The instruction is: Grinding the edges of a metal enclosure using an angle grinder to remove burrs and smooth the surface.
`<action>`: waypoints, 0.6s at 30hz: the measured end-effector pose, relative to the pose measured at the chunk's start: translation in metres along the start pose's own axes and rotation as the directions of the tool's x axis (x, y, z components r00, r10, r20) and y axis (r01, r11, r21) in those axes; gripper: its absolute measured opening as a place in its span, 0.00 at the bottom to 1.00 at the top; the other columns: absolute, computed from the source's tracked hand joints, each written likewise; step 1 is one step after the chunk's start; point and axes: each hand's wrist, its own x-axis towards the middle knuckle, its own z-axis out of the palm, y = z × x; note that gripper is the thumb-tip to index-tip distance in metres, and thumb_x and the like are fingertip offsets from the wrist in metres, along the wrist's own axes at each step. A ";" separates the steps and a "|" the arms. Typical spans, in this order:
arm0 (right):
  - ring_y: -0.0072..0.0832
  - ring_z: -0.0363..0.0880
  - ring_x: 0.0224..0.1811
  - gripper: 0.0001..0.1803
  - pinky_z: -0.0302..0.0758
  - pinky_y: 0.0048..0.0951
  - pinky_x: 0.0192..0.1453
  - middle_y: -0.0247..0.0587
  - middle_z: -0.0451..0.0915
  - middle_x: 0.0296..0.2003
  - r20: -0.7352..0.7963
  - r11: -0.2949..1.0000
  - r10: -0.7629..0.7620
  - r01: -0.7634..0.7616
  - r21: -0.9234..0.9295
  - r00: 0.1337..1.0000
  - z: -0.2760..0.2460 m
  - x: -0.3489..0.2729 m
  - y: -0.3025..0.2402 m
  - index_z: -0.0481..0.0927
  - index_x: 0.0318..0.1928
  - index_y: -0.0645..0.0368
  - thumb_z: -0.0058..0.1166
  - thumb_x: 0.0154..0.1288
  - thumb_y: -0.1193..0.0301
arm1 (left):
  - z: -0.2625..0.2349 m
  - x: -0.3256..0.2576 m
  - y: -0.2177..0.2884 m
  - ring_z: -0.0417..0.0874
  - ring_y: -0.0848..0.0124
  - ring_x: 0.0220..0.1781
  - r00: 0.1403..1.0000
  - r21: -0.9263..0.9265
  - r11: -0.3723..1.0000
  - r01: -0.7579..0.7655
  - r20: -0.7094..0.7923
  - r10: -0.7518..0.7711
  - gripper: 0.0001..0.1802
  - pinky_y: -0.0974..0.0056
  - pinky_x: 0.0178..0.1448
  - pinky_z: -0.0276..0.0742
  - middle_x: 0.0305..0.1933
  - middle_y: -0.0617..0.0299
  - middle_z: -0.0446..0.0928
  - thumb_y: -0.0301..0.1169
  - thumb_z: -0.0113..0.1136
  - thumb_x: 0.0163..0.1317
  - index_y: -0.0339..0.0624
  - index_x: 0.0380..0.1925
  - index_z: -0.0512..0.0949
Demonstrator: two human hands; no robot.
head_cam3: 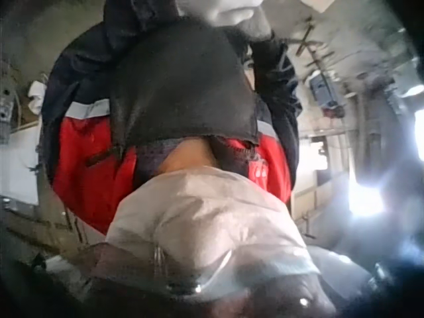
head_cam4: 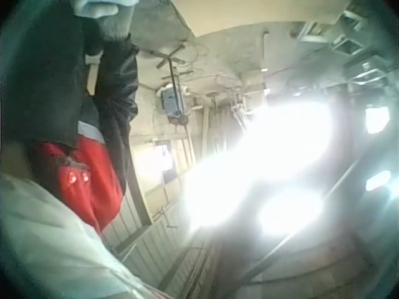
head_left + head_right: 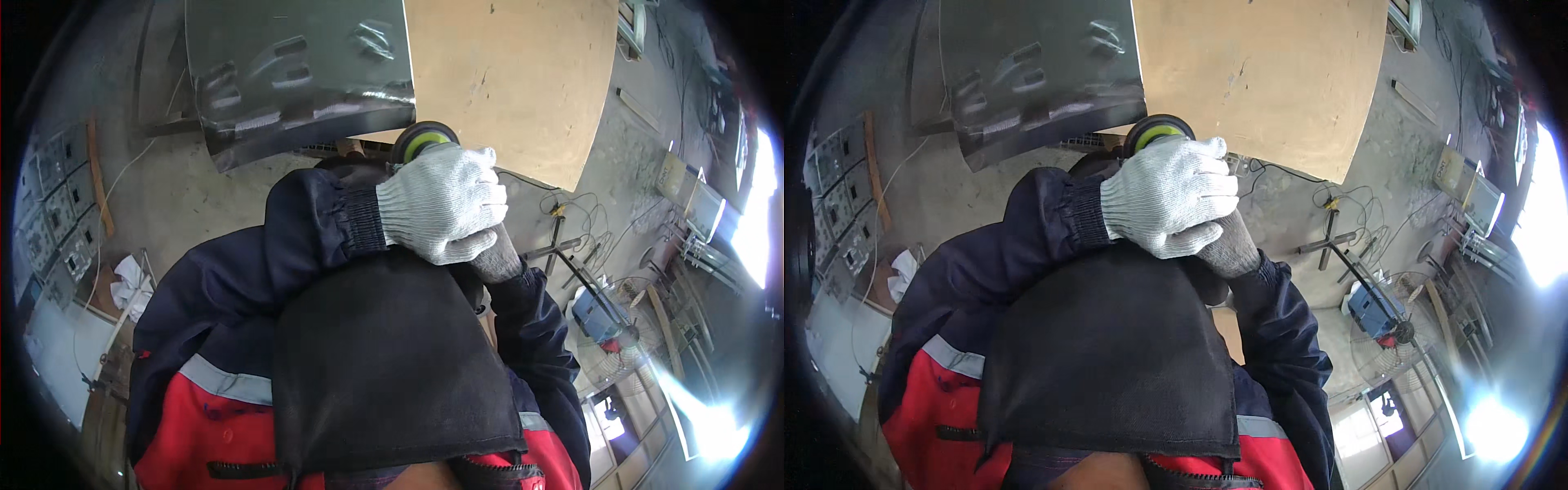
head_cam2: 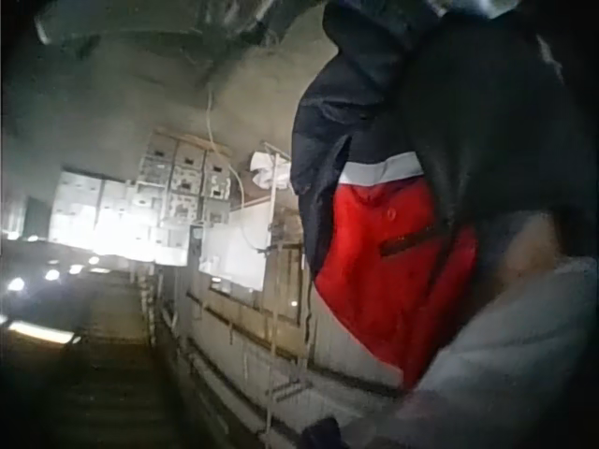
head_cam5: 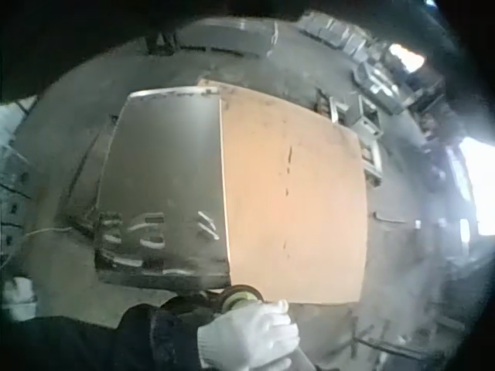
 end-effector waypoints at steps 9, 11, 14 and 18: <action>0.39 0.70 0.75 0.27 0.65 0.43 0.80 0.44 0.74 0.70 -0.087 0.949 -0.146 0.115 -0.293 0.985 0.007 0.019 -0.008 0.74 0.71 0.57 0.51 0.78 0.59 | -0.010 -0.004 -0.016 0.86 0.48 0.55 0.999 0.002 0.999 -0.048 0.024 0.048 0.18 0.45 0.71 0.79 0.51 0.52 0.86 0.31 0.68 0.53 0.39 0.45 0.86; 0.38 0.71 0.74 0.27 0.65 0.43 0.80 0.44 0.75 0.70 -0.102 0.979 -0.146 0.129 -0.155 0.984 0.002 0.027 -0.015 0.74 0.71 0.56 0.50 0.77 0.60 | -0.019 -0.004 -0.014 0.87 0.50 0.54 0.998 0.046 0.997 -0.067 -0.013 0.068 0.18 0.45 0.70 0.80 0.52 0.54 0.86 0.30 0.67 0.53 0.40 0.46 0.86; 0.38 0.70 0.75 0.27 0.65 0.43 0.80 0.44 0.75 0.70 -0.105 0.963 -0.199 0.175 -0.205 0.974 -0.005 0.033 -0.026 0.74 0.70 0.56 0.50 0.77 0.60 | -0.023 -0.006 -0.019 0.87 0.51 0.54 0.998 0.055 0.996 -0.067 0.014 0.067 0.18 0.46 0.70 0.80 0.52 0.55 0.86 0.30 0.67 0.53 0.41 0.46 0.86; 0.38 0.69 0.76 0.29 0.63 0.42 0.81 0.44 0.74 0.71 -0.075 0.969 -0.147 0.129 -0.211 0.986 0.001 0.024 -0.008 0.73 0.71 0.55 0.51 0.76 0.58 | -0.017 -0.001 -0.013 0.86 0.51 0.53 0.998 -0.033 0.997 -0.063 0.023 0.064 0.17 0.45 0.69 0.79 0.49 0.53 0.85 0.29 0.66 0.53 0.39 0.45 0.86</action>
